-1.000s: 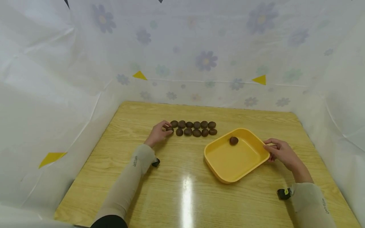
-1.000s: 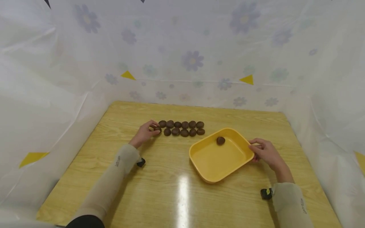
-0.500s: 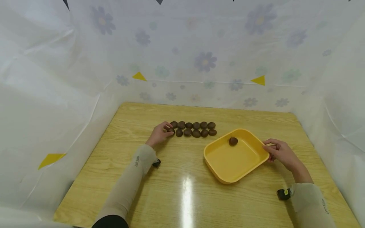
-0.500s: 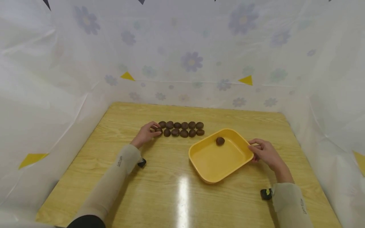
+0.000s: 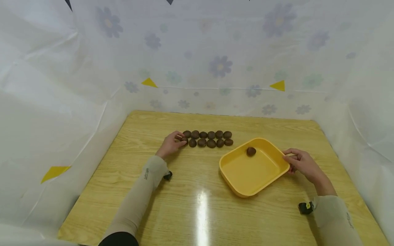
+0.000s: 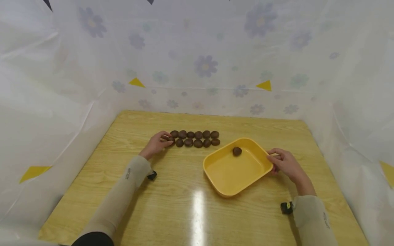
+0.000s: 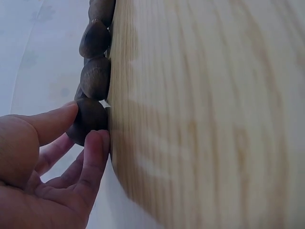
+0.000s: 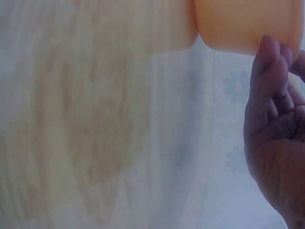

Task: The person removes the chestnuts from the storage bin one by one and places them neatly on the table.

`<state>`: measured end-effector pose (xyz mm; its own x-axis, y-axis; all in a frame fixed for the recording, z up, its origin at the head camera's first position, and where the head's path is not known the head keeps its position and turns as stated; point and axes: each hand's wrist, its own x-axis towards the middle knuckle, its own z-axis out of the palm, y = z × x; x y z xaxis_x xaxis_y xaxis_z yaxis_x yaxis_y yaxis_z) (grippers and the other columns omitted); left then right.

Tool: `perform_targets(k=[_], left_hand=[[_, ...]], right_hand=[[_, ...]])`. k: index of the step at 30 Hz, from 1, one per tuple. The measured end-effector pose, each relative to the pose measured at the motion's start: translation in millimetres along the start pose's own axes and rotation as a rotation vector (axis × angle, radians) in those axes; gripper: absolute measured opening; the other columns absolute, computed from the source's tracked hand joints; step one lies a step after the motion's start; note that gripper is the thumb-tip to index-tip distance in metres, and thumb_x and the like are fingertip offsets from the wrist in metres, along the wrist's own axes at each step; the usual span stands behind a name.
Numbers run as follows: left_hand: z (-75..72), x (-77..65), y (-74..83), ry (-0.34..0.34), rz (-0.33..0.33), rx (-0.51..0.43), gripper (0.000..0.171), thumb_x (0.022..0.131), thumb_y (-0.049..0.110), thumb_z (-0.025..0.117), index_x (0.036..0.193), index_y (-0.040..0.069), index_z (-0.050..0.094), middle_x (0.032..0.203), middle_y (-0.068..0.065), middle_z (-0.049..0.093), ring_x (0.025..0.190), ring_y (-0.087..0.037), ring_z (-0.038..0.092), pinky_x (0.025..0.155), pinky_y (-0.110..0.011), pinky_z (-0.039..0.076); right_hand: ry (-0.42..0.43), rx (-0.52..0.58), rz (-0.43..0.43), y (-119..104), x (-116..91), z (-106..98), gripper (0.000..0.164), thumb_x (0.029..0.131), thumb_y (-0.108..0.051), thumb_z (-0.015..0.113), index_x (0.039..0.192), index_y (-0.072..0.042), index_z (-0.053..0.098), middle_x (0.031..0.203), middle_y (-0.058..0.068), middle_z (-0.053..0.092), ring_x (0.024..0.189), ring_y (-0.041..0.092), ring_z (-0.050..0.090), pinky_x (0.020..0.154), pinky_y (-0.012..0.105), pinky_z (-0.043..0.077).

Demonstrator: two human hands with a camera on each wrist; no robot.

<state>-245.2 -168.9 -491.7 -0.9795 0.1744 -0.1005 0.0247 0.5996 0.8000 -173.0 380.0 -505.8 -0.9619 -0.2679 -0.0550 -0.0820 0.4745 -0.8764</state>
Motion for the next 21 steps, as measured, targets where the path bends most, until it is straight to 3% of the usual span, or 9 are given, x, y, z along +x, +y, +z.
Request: perform_targets(k=[13, 21], left_hand=[[-3.4, 1.0, -5.5, -0.021, -0.008, -0.02, 0.038, 0.104, 0.02, 0.065, 0.138, 0.006, 0.055, 0.139, -0.022, 0.059, 0.119, -0.036, 0.063, 0.084, -0.039, 0.056], [-11.6, -4.3, 3.7, 0.015, 0.037, -0.024, 0.044, 0.104, 0.024, 0.067, 0.143, 0.008, 0.054, 0.141, -0.019, 0.056, 0.112, -0.038, 0.066, 0.088, -0.048, 0.058]], right_hand=[[-0.009, 0.011, 0.003, -1.6, -0.1, -1.9, 0.041, 0.109, -0.022, 0.056, 0.136, 0.01, 0.055, 0.074, 0.01, 0.07, 0.059, 0.03, 0.065, 0.056, 0.04, 0.06], [-0.014, 0.029, 0.005, -0.5, 0.9, -0.6, 0.042, 0.11, -0.024, 0.056, 0.135, 0.009, 0.056, 0.074, 0.01, 0.071, 0.059, 0.028, 0.065, 0.056, 0.041, 0.06]])
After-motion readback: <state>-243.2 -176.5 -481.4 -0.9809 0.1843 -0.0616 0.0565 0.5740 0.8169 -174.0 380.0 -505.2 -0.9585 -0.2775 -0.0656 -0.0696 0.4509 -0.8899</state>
